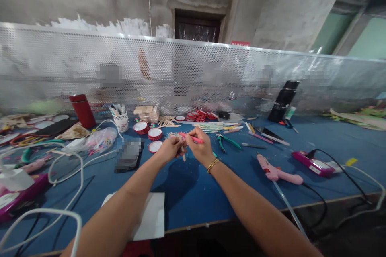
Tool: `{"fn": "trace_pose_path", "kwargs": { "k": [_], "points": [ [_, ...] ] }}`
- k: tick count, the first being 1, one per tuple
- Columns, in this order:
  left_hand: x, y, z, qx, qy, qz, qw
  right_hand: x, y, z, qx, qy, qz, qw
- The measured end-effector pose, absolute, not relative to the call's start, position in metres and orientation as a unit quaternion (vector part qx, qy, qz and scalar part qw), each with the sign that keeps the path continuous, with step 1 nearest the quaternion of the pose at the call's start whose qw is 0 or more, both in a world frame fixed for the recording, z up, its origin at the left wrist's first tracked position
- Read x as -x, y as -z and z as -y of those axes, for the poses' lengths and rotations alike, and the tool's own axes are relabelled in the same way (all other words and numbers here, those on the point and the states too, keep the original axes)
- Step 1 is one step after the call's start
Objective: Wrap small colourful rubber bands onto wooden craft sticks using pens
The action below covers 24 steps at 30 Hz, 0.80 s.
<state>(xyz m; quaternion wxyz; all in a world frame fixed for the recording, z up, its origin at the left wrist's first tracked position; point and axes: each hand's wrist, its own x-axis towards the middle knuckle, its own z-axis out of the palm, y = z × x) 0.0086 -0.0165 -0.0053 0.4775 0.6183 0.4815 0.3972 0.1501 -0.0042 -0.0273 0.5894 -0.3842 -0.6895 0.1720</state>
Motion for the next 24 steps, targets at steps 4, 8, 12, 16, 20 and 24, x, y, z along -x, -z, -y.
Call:
{"fn": "trace_pose_path", "kwargs": {
  "k": [4,8,12,16,20,24],
  "points": [
    [-0.0079,0.0059,0.016,-0.619,-0.397,-0.484,0.474,-0.1498,0.025,0.0059,0.386,-0.171,0.694,0.583],
    [-0.0066,0.0077,0.0145,-0.621,-0.399,-0.484,0.471,-0.1501,0.0209,0.0088,0.382,-0.176,0.683,0.597],
    [-0.0061,0.0084,0.0136,-0.619,-0.396,-0.486,0.474,-0.1499,0.0209,0.0091,0.378,-0.183,0.677,0.604],
    [-0.006,0.0086,0.0136,-0.618,-0.394,-0.484,0.478,-0.1495,0.0226,0.0081,0.372,-0.189,0.686,0.596],
    [-0.0059,0.0079,0.0143,-0.624,-0.389,-0.491,0.467,-0.1497,0.0214,0.0088,0.379,-0.181,0.674,0.608],
    [-0.0065,0.0063,0.0156,-0.624,-0.384,-0.49,0.472,-0.1493,0.0213,0.0092,0.367,-0.194,0.684,0.6]
  ]
}}
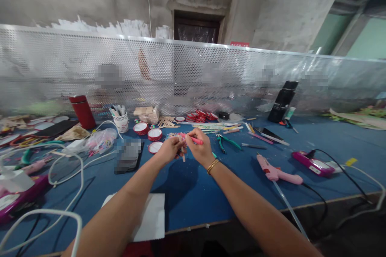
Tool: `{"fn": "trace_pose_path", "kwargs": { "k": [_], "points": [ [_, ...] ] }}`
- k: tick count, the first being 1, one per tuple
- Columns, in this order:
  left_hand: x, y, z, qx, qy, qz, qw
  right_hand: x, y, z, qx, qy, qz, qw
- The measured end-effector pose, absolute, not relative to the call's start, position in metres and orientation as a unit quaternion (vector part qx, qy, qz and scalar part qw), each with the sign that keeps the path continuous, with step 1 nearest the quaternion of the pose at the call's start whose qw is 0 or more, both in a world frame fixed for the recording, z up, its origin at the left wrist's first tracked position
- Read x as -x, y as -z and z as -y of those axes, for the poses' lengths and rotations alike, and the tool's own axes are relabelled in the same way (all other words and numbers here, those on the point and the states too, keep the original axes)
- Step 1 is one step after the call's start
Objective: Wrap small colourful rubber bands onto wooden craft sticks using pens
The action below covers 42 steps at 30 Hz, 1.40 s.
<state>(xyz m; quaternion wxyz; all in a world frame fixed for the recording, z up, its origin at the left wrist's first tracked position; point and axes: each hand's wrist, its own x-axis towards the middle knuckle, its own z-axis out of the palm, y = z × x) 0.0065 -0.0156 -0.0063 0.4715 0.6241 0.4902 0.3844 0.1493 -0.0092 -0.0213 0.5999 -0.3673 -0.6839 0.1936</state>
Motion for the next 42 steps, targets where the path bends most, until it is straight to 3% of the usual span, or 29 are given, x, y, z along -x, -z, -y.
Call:
{"fn": "trace_pose_path", "kwargs": {
  "k": [42],
  "points": [
    [-0.0072,0.0042,0.0177,-0.625,-0.39,-0.49,0.465,-0.1498,0.0197,0.0097,0.374,-0.191,0.673,0.609]
  ]
}}
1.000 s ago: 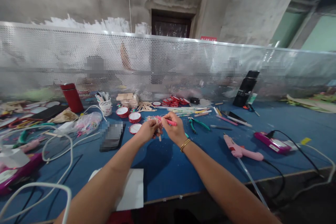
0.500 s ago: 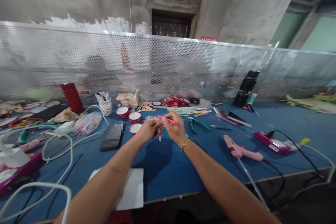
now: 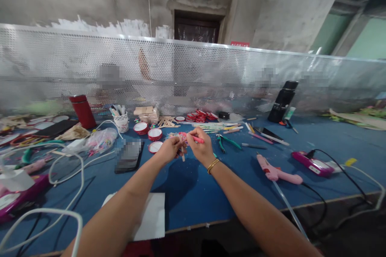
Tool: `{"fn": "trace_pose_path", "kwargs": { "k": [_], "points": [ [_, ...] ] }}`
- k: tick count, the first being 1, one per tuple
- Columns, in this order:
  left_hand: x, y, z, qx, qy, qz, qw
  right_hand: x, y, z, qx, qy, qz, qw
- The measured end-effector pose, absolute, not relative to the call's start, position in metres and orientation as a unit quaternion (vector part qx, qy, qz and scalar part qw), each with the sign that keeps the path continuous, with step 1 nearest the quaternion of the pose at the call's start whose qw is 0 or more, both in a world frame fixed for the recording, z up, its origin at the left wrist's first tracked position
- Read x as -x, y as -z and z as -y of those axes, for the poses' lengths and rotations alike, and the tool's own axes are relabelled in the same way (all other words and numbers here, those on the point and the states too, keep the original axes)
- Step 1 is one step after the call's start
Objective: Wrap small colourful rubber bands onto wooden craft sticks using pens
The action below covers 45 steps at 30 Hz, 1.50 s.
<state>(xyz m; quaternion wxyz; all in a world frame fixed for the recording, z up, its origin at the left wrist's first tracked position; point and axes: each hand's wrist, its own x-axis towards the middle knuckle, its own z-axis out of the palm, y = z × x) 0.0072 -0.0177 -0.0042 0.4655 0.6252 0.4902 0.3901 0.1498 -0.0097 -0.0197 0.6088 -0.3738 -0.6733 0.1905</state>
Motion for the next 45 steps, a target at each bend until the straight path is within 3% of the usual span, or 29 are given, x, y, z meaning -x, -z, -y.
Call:
{"fn": "trace_pose_path", "kwargs": {
  "k": [45],
  "points": [
    [-0.0069,0.0058,0.0145,-0.615,-0.405,-0.497,0.46,-0.1502,0.0194,0.0095,0.382,-0.17,0.668,0.615]
  ]
}}
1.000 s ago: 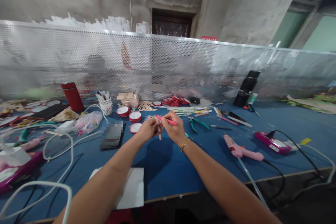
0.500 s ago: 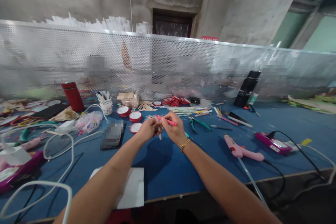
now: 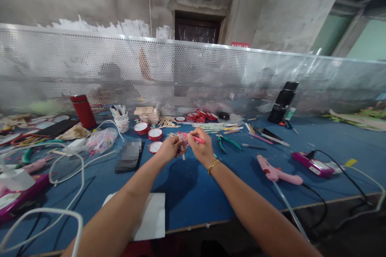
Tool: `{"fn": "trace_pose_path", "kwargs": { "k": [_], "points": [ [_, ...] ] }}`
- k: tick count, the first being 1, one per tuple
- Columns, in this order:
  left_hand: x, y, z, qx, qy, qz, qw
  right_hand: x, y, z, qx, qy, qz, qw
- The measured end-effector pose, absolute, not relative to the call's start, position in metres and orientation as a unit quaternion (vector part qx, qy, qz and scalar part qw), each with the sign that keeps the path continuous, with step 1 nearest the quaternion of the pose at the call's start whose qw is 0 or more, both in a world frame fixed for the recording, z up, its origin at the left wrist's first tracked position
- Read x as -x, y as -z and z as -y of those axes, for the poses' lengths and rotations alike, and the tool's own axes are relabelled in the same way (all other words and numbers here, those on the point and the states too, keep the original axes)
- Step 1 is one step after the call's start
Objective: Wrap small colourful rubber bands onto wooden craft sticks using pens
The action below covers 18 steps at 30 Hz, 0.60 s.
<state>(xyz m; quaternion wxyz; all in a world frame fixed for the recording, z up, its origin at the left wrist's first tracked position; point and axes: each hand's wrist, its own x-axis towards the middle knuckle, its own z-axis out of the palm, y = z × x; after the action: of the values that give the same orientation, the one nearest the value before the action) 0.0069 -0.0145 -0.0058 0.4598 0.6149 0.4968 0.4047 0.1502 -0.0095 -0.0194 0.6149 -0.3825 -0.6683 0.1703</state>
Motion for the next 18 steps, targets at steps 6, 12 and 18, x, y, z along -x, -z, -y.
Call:
{"fn": "trace_pose_path", "kwargs": {
  "k": [6,12,18],
  "points": [
    [-0.0068,0.0069,0.0143,-0.62,-0.401,-0.492,0.461,-0.1474,0.0244,0.0091,0.368,-0.197,0.68,0.603],
    [-0.0066,0.0067,0.0148,-0.624,-0.404,-0.484,0.462,-0.1468,0.027,0.0076,0.377,-0.186,0.687,0.593],
    [-0.0064,0.0049,0.0152,-0.614,-0.404,-0.498,0.46,-0.1493,0.021,0.0094,0.382,-0.175,0.672,0.61]
  ]
}}
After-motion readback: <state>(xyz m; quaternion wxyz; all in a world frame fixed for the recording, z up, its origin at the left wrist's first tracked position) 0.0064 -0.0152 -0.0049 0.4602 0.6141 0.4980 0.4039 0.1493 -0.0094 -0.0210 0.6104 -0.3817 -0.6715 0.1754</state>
